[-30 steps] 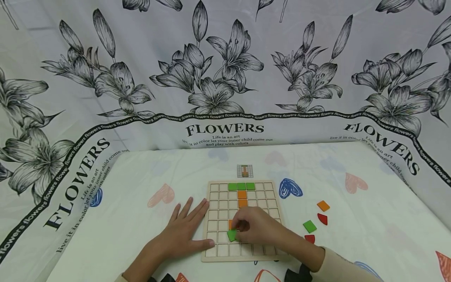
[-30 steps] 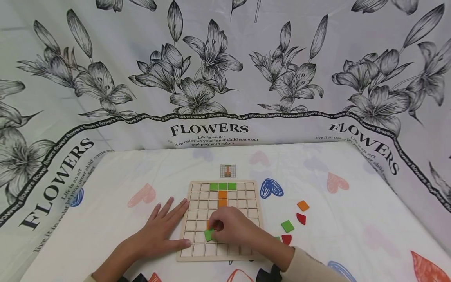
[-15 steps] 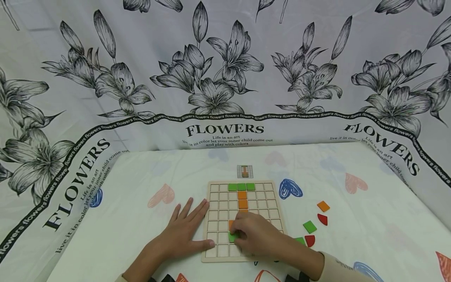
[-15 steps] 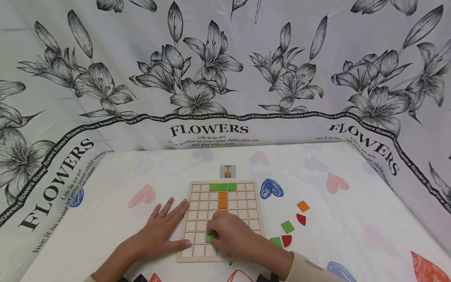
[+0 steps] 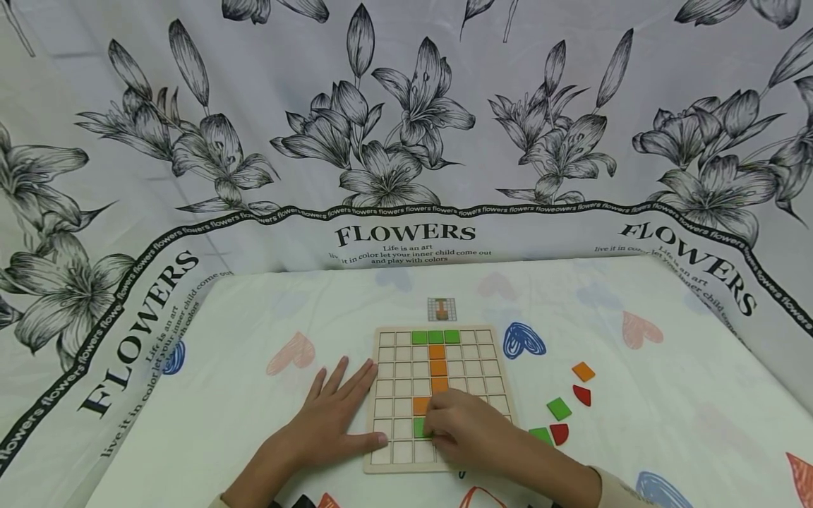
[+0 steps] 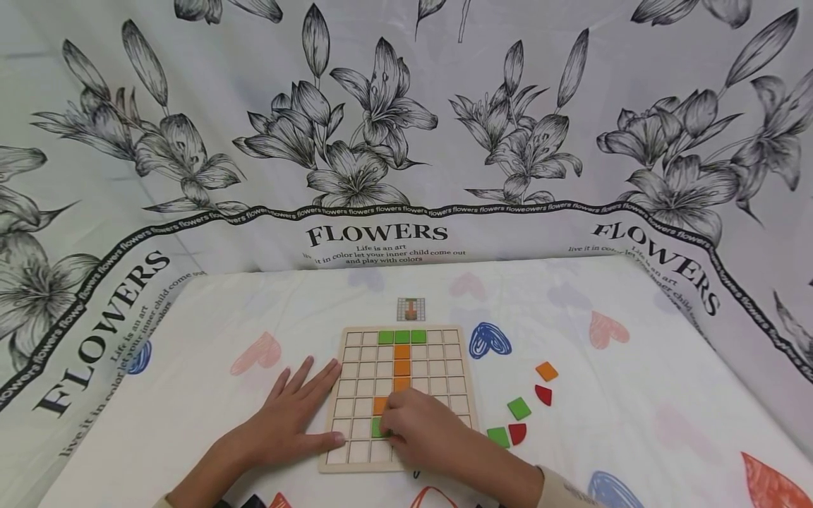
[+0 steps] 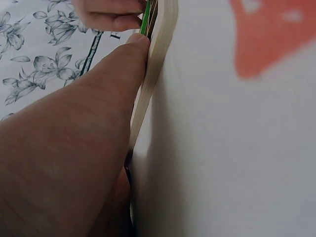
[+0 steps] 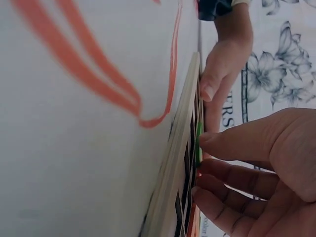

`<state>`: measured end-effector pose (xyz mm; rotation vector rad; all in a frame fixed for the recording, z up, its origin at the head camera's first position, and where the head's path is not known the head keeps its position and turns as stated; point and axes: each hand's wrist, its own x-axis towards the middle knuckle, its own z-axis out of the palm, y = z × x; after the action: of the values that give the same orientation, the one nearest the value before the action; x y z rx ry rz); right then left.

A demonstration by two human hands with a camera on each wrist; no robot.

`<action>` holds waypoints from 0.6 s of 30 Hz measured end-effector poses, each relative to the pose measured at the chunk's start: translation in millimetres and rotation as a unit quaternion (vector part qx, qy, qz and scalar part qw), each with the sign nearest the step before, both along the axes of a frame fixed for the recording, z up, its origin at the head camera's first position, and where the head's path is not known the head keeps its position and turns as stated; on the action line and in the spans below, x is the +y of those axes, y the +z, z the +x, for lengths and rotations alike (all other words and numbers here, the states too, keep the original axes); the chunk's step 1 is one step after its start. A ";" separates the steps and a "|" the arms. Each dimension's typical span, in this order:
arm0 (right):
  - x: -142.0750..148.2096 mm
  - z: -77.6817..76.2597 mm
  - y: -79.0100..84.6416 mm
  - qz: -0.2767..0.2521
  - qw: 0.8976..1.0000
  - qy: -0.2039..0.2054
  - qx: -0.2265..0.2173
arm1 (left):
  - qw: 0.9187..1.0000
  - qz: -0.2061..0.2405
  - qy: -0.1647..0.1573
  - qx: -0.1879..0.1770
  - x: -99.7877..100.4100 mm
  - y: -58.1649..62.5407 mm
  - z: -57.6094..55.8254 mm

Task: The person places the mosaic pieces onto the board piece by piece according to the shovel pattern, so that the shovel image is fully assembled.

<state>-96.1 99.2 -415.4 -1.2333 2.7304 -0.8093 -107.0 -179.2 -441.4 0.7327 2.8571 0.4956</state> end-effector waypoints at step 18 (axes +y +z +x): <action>85.5 2.9 15.7 0.037 0.984 -0.172 -0.026 | 1.000 -0.007 0.001 -0.001 0.7 0.2 -0.9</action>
<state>-93.2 184.6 -399.7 -0.7250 2.9410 -0.7420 -108.0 -178.5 -441.2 0.7271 2.8572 0.4758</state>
